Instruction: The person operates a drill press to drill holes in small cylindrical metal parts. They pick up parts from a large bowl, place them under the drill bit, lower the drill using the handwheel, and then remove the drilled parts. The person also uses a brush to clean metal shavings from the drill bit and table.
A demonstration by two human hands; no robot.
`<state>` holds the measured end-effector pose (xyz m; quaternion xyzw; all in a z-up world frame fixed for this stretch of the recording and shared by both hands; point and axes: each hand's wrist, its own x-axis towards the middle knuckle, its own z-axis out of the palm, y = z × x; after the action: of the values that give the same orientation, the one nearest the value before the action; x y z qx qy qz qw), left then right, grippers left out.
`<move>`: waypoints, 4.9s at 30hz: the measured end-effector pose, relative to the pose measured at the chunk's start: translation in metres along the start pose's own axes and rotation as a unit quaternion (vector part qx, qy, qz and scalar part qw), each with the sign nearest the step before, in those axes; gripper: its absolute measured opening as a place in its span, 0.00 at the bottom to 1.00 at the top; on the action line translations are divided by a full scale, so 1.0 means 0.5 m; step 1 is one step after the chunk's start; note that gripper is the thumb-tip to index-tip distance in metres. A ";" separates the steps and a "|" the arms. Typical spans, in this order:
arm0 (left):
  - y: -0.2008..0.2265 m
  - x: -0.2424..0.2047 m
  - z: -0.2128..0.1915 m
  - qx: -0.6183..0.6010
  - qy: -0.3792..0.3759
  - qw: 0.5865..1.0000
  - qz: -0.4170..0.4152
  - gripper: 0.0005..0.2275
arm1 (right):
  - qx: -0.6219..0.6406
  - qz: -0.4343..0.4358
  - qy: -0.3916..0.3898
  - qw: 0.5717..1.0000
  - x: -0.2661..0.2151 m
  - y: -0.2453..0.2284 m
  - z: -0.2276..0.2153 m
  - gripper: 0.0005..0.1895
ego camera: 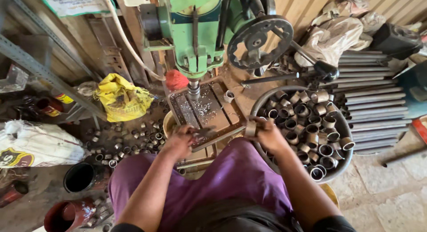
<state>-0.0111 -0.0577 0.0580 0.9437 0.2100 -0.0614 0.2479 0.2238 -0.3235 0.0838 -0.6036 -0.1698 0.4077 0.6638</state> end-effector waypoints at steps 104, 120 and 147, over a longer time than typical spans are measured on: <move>-0.116 0.078 0.011 0.054 0.096 0.979 -0.171 0.15 | -0.358 -0.301 0.171 0.867 0.084 -0.328 0.035 0.10; -0.126 0.078 0.025 0.043 0.166 0.976 -0.135 0.13 | -0.356 -0.364 0.181 0.841 0.121 -0.294 0.014 0.04; -0.156 0.096 0.051 0.008 0.104 0.984 -0.147 0.10 | 0.005 -0.269 0.121 0.955 0.430 -0.296 -0.103 0.21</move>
<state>-0.0012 0.0089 -0.0092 0.9058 0.3708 -0.0010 0.2052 0.4418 -0.1882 0.1546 -0.5771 -0.2420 0.1386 0.7676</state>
